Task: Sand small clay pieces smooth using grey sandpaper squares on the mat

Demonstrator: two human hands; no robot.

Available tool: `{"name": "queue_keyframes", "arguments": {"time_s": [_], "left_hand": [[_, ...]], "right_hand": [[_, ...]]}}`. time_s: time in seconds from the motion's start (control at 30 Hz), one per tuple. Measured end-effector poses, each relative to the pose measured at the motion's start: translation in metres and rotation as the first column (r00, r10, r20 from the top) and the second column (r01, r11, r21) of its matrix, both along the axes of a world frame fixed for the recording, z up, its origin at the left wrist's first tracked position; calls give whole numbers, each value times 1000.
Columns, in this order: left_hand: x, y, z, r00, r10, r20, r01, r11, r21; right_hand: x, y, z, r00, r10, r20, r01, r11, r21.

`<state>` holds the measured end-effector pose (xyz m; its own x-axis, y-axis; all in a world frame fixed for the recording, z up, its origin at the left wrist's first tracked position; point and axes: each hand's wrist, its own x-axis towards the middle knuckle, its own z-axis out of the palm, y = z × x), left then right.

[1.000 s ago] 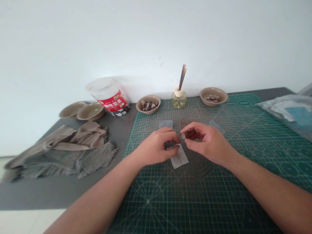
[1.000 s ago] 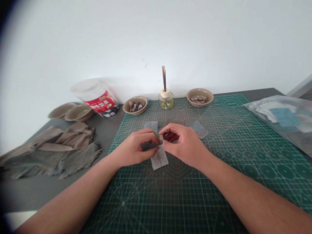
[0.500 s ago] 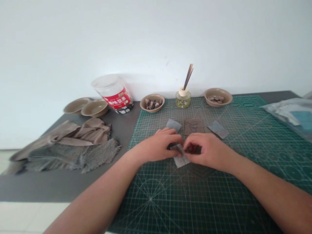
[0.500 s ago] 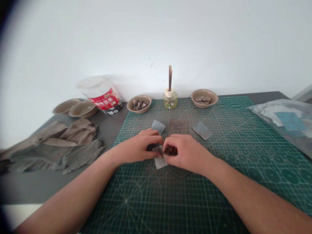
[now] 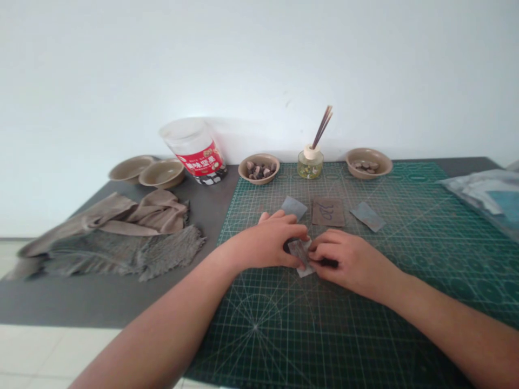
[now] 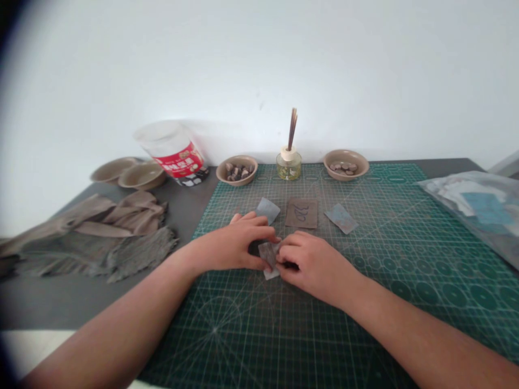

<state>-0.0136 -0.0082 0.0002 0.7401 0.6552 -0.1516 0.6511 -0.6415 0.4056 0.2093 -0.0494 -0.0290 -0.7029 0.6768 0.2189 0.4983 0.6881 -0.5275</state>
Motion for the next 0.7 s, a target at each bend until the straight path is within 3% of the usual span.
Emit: {"name": "queue_keyframes", "arguments": {"time_s": [0.13, 0.23, 0.4, 0.7], "left_hand": [[1, 0, 2, 1000, -2, 19, 2, 1000, -20], [1, -1, 2, 999, -10, 36, 11, 1000, -10], [2, -1, 2, 1000, -19, 13, 19, 1000, -10], [3, -1, 2, 999, 1, 37, 1, 1000, -31]], "right_hand": [[-2, -1, 4, 982, -128, -137, 121, 991, -57], [-2, 1, 9, 929, -236, -286, 163, 953, -256], [2, 5, 11, 806, -404, -431, 77, 795, -602], [-2, 1, 13, 714, -462, -527, -139, 643, -753]]}}
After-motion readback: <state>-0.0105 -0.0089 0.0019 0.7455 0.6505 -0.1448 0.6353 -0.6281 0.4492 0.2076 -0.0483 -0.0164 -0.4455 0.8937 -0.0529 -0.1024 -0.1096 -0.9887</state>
